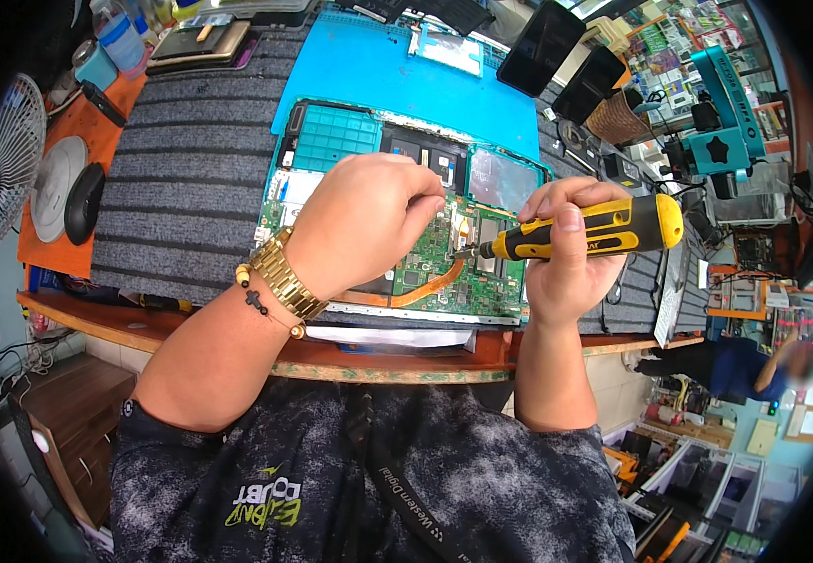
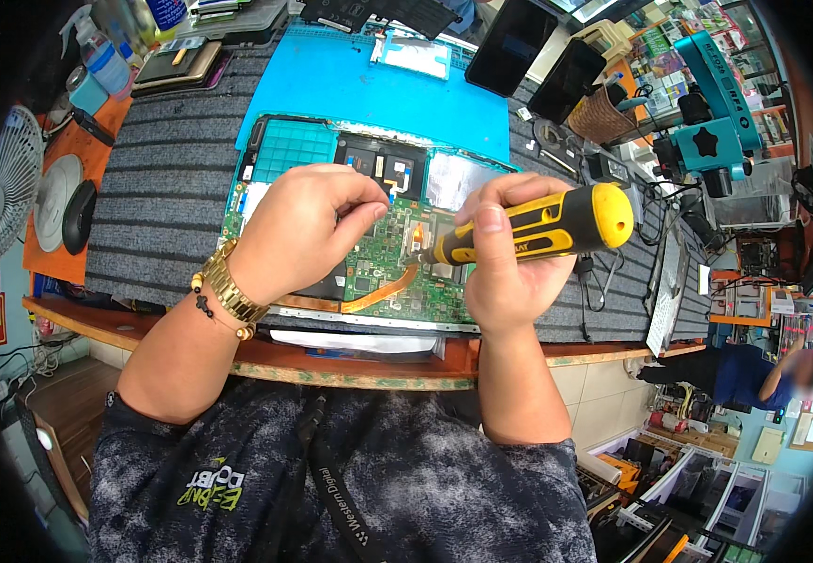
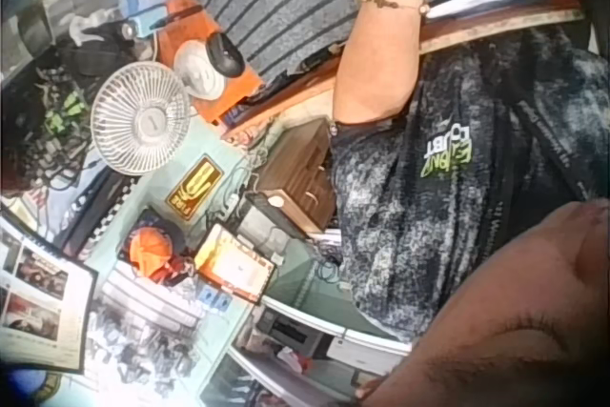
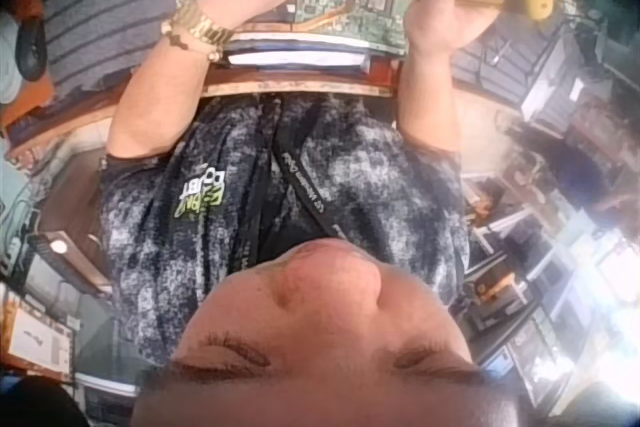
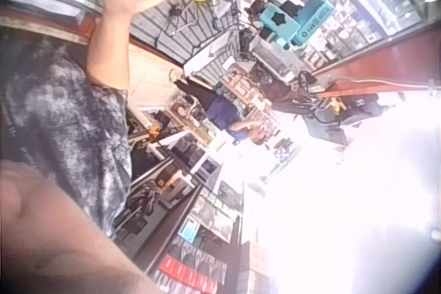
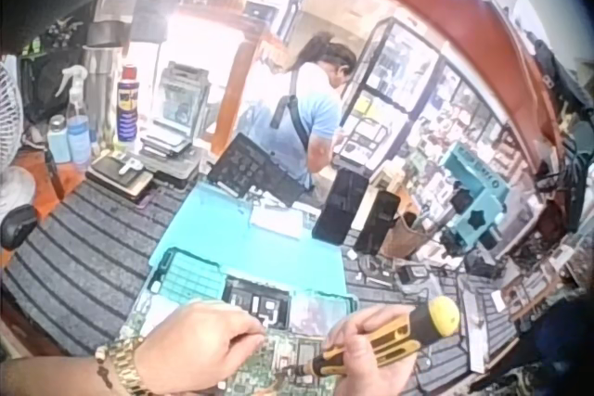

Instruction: The person removes internal components from a laptop, including disconnecting ribbon cables by hand, removing a metal plate with a screwdriver, and lifting the motherboard out of the chassis.

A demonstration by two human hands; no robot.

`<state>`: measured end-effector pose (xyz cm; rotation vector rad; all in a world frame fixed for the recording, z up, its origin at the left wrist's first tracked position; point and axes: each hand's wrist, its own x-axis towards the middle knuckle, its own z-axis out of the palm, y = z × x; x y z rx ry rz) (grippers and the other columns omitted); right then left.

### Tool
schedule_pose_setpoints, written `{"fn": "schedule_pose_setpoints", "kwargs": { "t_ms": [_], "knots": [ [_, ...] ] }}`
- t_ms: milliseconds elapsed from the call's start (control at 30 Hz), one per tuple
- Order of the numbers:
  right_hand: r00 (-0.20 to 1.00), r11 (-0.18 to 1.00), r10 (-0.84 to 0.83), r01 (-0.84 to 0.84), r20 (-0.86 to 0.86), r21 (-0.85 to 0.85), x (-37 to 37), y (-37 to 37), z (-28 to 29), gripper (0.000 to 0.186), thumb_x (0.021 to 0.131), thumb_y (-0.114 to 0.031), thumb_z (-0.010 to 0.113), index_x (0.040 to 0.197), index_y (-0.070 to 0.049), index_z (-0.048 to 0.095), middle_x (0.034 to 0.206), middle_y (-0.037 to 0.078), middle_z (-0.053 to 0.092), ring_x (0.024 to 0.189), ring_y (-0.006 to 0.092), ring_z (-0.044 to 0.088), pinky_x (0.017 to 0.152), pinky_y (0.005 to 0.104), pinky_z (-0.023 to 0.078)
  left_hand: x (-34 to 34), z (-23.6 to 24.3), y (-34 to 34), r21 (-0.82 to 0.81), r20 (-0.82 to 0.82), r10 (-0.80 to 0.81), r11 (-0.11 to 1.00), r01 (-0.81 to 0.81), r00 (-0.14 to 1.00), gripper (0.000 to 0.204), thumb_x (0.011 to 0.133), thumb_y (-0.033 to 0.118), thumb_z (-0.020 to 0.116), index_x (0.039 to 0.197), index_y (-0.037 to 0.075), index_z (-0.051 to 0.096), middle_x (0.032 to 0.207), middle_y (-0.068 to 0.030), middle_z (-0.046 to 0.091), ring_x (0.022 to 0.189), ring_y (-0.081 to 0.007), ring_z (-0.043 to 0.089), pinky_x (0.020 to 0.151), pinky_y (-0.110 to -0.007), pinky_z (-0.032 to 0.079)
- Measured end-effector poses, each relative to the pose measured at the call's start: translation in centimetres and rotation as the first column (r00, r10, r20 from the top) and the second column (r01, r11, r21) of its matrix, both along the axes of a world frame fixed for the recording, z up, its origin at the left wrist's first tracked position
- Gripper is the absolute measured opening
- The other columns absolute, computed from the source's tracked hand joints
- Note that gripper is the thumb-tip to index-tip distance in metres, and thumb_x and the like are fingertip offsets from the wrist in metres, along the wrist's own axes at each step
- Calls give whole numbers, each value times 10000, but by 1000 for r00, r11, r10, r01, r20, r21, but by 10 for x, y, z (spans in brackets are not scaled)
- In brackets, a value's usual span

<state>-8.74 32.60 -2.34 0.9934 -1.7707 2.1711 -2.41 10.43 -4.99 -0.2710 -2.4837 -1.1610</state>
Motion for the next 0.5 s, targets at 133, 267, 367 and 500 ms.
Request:
{"fn": "schedule_pose_setpoints", "kwargs": {
  "t_ms": [133,267,367,500],
  "knots": [
    [997,1000,6,-6,-82,6,5,-3,-3,359,1042,-42,757,1284,-52,493,1007,154,648,838,236,646,790,397,586,0,0,0,-7,1,-1,1000,1,1000,161,1010,153,778,984,9,845,910,-171,810,894,-389,784,852,-518,626],
    [963,991,128,-116,-239,66,6,-5,-4,462,952,92,789,1264,-48,479,1029,158,678,825,198,670,758,341,574,0,0,1,7,-4,-7,1000,7,1000,161,1006,156,784,981,9,846,897,-172,805,887,-393,780,843,-521,623],
    [950,986,151,-126,-275,106,5,-7,-5,483,923,110,795,1261,-45,486,1018,153,677,835,202,673,765,340,563,0,1,1,20,19,-17,1000,16,1000,161,1003,160,788,969,11,839,885,-173,797,883,-395,777,830,-523,618],
    [942,986,156,-131,-299,100,4,-10,-5,479,920,118,788,1261,-43,493,1015,151,676,834,204,677,768,345,561,1,0,0,32,6,-16,999,16,1000,159,1007,158,781,956,11,816,887,-176,787,875,-408,765,818,-530,610]
  ]
}}
